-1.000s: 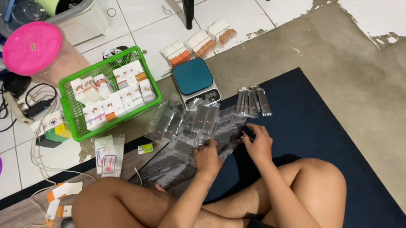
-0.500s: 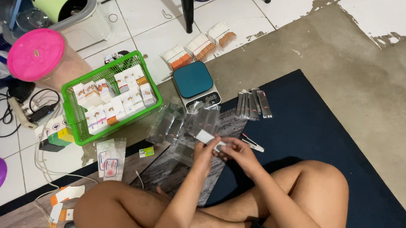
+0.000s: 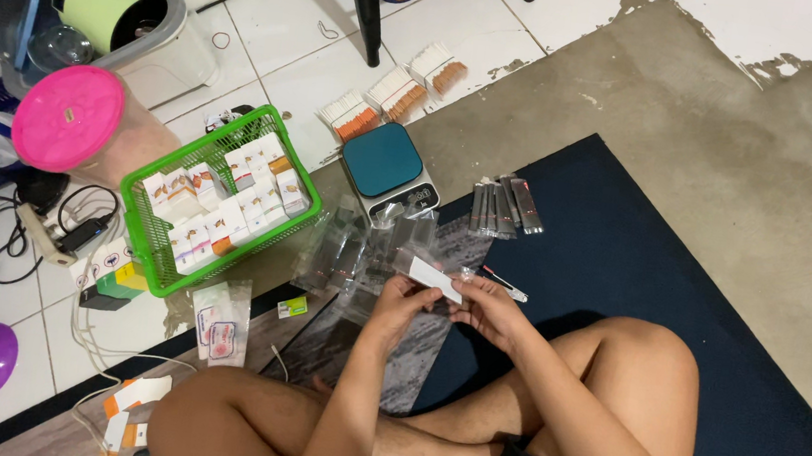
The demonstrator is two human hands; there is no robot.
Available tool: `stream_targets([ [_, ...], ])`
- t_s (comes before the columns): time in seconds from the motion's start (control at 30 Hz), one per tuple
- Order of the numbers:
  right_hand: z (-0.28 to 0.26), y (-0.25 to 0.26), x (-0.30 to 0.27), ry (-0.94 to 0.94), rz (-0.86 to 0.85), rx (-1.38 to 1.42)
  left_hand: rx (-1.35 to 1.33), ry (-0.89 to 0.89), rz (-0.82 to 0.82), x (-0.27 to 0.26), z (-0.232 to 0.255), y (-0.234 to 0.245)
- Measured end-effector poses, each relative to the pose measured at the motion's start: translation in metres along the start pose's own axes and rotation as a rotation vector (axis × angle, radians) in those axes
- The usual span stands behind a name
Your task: The person places small white rectangular items into clear plastic sleeves by hand, then uses a lighter to seal the edges of the sleeves one at a time.
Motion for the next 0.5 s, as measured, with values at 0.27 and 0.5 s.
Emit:
stream_targets([
  [0.27,0.011,0.017,0.012,0.002,0.017,-0.011,0.107,-0.005,-0.021,0.008,-0.02,0.006],
  [0.5,-0.003,0.041,0.018,0.105,0.17,-0.084,0.026,-0.015,0.148,0.023,-0.023,0.045],
])
Point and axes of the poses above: each hand's wrist, its own x-axis towards the middle knuckle, its own y-axis out of the back of the hand, z = x × y, the point moved 10 cm from there along x, towards the middle knuckle, and after that the axes turned 4 degrees about y, right-handed, at the moved point
